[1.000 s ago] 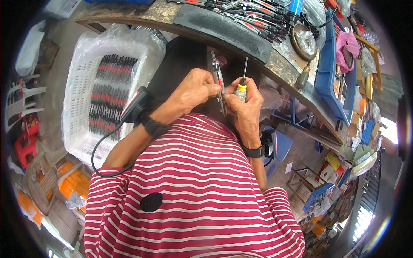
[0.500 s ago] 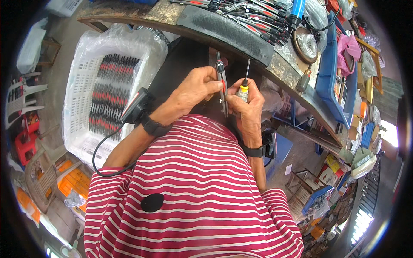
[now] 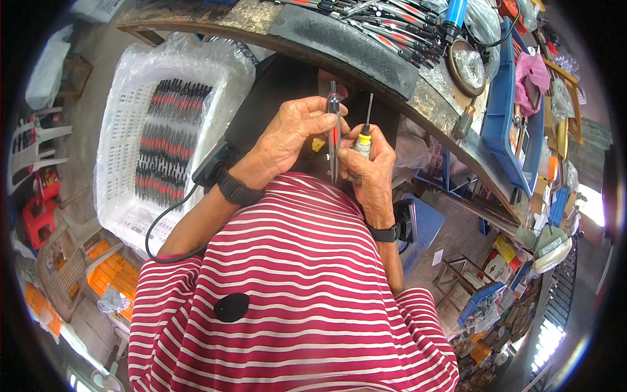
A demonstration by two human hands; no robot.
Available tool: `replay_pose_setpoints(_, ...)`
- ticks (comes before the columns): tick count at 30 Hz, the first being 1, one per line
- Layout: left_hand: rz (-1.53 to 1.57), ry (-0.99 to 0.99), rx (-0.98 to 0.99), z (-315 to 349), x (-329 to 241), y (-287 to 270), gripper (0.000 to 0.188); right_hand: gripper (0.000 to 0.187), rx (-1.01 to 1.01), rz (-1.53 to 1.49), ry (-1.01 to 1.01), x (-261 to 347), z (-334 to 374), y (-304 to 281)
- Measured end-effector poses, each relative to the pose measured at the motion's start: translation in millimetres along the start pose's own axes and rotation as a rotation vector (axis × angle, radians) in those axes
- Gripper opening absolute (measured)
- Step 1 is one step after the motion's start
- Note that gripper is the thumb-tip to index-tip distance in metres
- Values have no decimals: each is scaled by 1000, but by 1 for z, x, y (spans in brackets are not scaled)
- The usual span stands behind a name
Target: The person assembles screwdrivers by inserting a small red component into the handle and securing it with a screwdriver. They then use a blue heat gun to apply heat to the handle area. The process is repeated for multiple screwdrivers, with finished units placed into a white basket.
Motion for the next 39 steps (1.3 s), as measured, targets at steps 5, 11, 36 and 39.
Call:
replay_pose_setpoints(5, 39, -17, 10, 1, 0, 0, 29, 26, -17, 3, -14, -1, 1, 1)
replay_pose_setpoints(11, 71, -38, 1, 0, 1, 0, 28, 26, -16, -4, -20, -1, 1, 1)
replay_pose_setpoints(36, -210, 176, -25, -38, -10, 51, 20, 26, -105, 81, -76, 16, 3, -30)
replay_pose_setpoints(39, -346, 156, -27, -42, -9, 57, 21, 35, -107, 136, -127, 23, 4, -37)
Point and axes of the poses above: each hand's wrist, its own z-axis away from the middle knuckle, its own y-axis out of the palm, x = y × z, the point moved 4 cm from there along -z, towards the middle knuckle, and after that the axes turned 15 degrees about -x, right-handed, at the moved point
